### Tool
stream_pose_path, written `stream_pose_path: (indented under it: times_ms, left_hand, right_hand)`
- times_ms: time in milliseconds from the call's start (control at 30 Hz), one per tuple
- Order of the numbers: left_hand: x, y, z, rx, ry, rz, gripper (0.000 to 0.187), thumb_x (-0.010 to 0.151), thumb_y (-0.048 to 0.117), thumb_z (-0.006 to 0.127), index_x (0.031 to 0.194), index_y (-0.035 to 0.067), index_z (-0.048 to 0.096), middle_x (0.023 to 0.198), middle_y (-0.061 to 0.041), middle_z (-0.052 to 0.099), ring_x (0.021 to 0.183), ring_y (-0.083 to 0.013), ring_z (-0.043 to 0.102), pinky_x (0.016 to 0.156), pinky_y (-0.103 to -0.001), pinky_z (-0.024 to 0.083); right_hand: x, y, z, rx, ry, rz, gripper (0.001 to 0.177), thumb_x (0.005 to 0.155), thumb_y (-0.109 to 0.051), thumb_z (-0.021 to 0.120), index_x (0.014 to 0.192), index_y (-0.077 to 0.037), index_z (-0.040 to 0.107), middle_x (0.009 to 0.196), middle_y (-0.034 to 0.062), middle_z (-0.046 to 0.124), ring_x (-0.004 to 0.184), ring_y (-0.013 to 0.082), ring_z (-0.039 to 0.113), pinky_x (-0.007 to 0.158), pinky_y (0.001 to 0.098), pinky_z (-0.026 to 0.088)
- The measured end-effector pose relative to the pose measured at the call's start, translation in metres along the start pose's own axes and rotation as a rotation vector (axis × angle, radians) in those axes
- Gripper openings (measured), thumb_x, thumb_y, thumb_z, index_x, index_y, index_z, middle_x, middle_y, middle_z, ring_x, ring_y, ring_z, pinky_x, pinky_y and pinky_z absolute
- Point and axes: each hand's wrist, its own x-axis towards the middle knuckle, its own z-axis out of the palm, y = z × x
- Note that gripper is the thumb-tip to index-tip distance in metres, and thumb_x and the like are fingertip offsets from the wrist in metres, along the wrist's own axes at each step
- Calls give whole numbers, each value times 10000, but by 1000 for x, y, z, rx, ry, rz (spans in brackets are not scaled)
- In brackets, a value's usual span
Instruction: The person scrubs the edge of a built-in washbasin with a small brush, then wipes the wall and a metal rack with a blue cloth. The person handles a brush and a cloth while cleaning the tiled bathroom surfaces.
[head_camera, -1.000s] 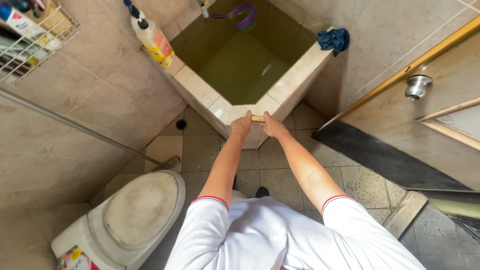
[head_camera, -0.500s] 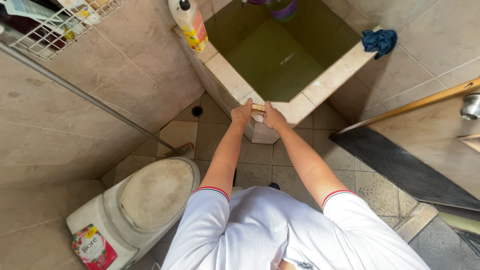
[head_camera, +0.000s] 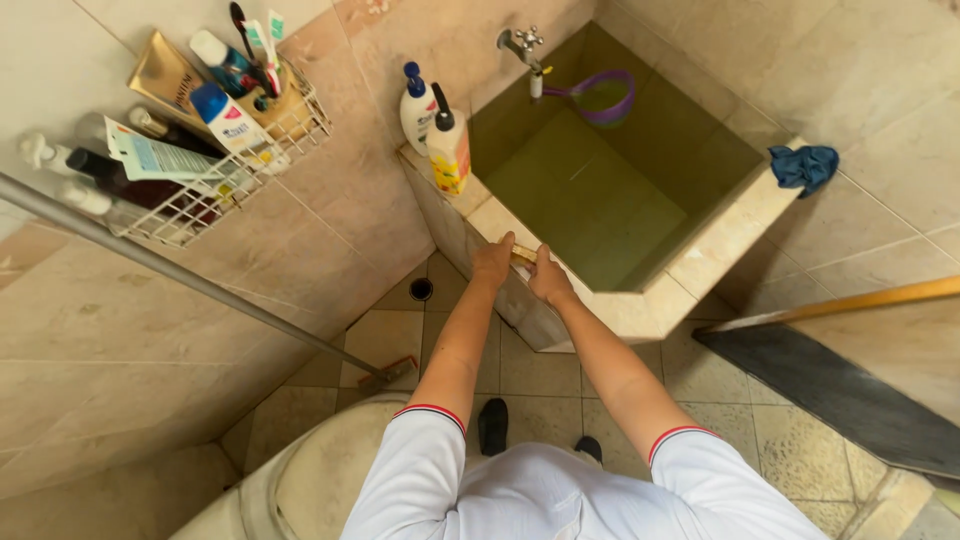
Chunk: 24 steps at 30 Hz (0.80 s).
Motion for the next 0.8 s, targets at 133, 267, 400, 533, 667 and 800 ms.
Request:
stream_pose_path:
  times_ms: [133, 267, 400, 533, 667, 800]
  left_hand:
    - [67, -30, 7, 132, 40, 167, 578, 1088, 414, 197, 1286, 53, 602, 1229, -240, 709, 1209, -400, 666, 1065, -503, 485]
    - [129, -52, 14, 343, 118, 216, 196, 1070, 283, 321, 1208, 216, 443, 1090, -166, 744, 1067, -348, 725, 930, -488, 533]
    - [145, -60, 19, 407, 119, 253, 173, 1054, 174, 370, 1205, 257, 351, 1053, -171, 737, 1021, -359, 736, 858, -515, 555]
    - [137, -61, 28, 389, 120, 257, 134, 1051, 181, 376, 1166, 245, 355, 1025, -179, 735, 985, -365, 739, 821, -520, 566]
    - [101, -50, 27, 360, 133, 193, 108, 1075, 252, 362, 1165, 212, 405, 1033, -204, 744, 1007, -361, 733, 842, -521, 564]
    - [50, -26, 28, 340, 25, 157, 434, 1112, 359, 160, 1287, 144, 494, 1231, -211, 718, 1190, -360, 684, 1029, -520, 482]
  right_hand:
    - [31, -14, 6, -18, 21, 20, 308, 1053, -312, 417, 1231, -78, 325, 1232, 374, 630, 1219, 522, 599, 1053, 584, 469]
    - [49, -34, -2, -26, 34, -1, 363, 1057, -322, 423, 1296, -67, 329, 1289, 377, 599, 1270, 520, 564, 1093, 581, 452]
    - [54, -35, 0, -24, 27, 9, 347, 1053, -329, 420, 1293, -92, 334, 1277, 355, 615, 1259, 507, 577, 1082, 568, 457]
    - [46, -30, -4, -31, 1, 5, 346, 1047, -345, 423, 1275, -98, 339, 1271, 353, 621, 1249, 509, 582, 1072, 574, 465]
    - [16, -33, -13, -56, -17, -29, 320, 1036, -308, 434, 1253, -85, 363, 1253, 371, 620, 1243, 515, 583, 1052, 584, 469]
    - [-13, -11, -17, -47, -40, -6, 330, 1041, -371, 461, 1230, -114, 379, 1225, 339, 648, 1211, 488, 616, 1028, 574, 491]
